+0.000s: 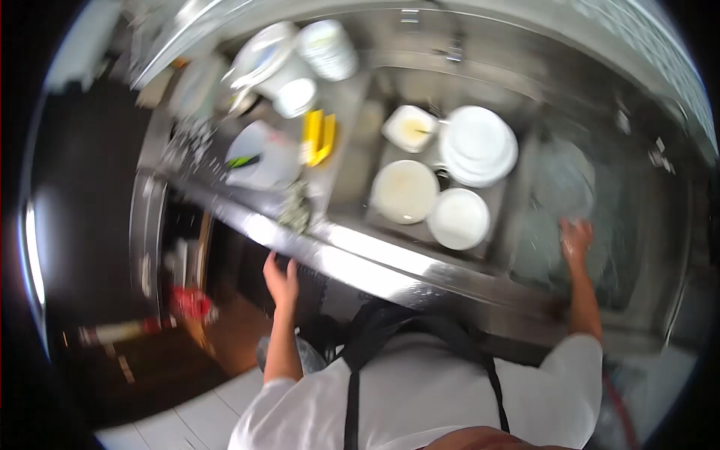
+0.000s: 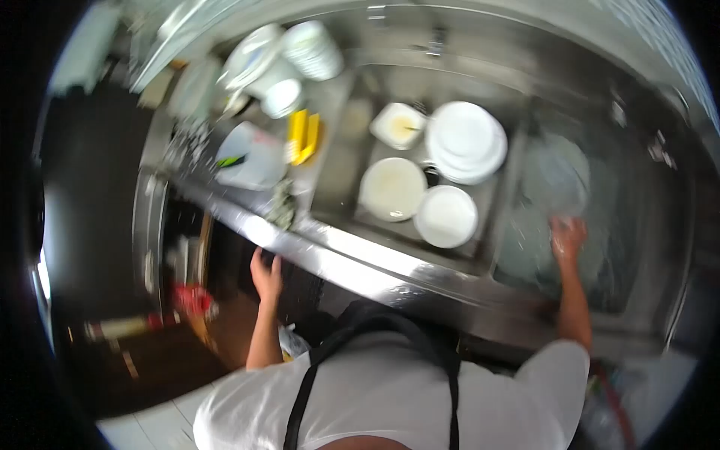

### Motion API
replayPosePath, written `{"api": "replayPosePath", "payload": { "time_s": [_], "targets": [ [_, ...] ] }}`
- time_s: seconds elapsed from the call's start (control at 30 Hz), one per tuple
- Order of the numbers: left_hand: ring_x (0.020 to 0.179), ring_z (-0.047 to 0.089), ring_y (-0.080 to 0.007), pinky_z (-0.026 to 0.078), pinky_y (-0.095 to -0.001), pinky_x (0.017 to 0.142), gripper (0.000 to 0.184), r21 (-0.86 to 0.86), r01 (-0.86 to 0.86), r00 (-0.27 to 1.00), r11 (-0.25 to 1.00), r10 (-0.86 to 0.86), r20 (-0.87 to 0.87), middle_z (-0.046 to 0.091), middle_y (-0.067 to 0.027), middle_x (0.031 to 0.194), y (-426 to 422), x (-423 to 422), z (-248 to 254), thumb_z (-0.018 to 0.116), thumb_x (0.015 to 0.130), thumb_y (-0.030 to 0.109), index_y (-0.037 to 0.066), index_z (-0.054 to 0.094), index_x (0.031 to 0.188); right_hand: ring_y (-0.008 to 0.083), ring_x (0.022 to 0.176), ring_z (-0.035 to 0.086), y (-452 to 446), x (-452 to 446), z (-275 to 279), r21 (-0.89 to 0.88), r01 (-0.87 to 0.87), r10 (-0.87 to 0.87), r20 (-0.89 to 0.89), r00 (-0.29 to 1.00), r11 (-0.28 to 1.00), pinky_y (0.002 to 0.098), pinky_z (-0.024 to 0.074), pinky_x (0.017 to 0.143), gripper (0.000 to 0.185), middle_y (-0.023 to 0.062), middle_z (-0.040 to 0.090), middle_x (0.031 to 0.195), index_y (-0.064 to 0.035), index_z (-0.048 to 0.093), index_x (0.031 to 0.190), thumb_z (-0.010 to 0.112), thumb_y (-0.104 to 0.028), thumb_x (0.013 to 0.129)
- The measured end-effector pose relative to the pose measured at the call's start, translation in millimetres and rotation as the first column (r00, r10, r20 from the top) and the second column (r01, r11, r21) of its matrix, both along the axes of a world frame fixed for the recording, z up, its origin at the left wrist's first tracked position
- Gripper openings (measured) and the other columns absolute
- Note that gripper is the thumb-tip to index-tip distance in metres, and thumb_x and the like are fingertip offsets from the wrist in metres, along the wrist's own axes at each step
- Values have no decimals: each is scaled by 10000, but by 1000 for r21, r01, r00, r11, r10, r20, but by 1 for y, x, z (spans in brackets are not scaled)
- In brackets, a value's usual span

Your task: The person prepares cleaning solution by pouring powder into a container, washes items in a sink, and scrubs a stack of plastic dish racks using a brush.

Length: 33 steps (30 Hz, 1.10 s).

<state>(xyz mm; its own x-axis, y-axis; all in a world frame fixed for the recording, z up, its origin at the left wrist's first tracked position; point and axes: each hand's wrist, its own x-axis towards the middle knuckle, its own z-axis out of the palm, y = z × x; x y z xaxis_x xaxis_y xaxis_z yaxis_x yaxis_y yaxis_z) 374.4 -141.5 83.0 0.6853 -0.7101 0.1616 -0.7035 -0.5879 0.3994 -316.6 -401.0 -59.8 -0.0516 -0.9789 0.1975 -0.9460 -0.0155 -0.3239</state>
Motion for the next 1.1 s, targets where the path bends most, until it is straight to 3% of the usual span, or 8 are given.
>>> {"api": "replayPosePath", "payload": {
  "time_s": [0.07,0.1,0.5,0.67,0.8,0.9,1.0,1.1],
  "targets": [
    [1059,563,-315,461,-392,908,552,-128,-20,1000,992,23,21,526,-215,1225,-18,4,18,686,813,142,-20,467,1292,232,968,584,-5,-7,-33,254,183,-311,695,648,950,352,453,841,351,110,665,995,7,674,1050,611,-303,899],
    [1054,567,-306,466,-389,898,559,-183,-6,1000,983,11,25,528,-208,1228,-25,7,24,682,815,138,-12,458,1304,228,1014,565,-2,23,12,315,353,-415,873,256,881,335,434,879,410,104,634,1135,30,638,1137,600,-307,905],
    [875,670,-267,520,-348,780,296,-385,481,865,788,-497,63,671,-144,930,-156,67,132,662,833,125,9,603,1099,97,754,507,37,105,153,83,316,-126,985,120,945,263,365,663,280,-20,578,893,-86,615,991,607,-346,888],
    [937,646,-338,509,-398,820,279,-68,490,864,869,-494,-96,675,-183,971,-227,139,127,658,786,131,18,631,1039,141,977,588,16,250,242,41,60,-36,997,-75,997,272,396,794,313,30,640,1084,-69,616,1081,589,-325,903],
    [782,675,-283,541,-363,728,277,25,582,811,813,-578,-93,688,-165,915,-258,158,114,659,771,117,8,634,1025,80,764,534,9,375,291,58,-96,-57,998,12,994,243,354,663,300,-38,613,872,-91,646,1015,667,-341,850],
    [690,670,-245,556,-344,644,257,60,544,621,837,-354,-699,693,-148,901,-278,158,109,663,738,61,1,646,987,51,650,420,1,445,312,65,-267,-31,991,127,961,221,292,595,236,-72,509,724,-102,665,869,700,-333,835],
    [622,657,-197,554,-314,576,207,14,574,528,818,-357,-770,697,-136,838,-285,168,108,663,711,14,-4,679,916,45,625,376,-4,496,335,93,-360,33,944,329,928,219,280,575,263,-76,457,670,-98,654,772,702,-347,840],
    [636,669,-210,553,-330,597,152,458,762,623,458,-711,-326,693,-156,773,-294,193,104,662,679,14,17,712,823,42,604,367,-9,526,352,101,-454,130,883,450,885,230,276,546,328,-71,452,651,-95,625,707,702,-384,841]
  ]
}}
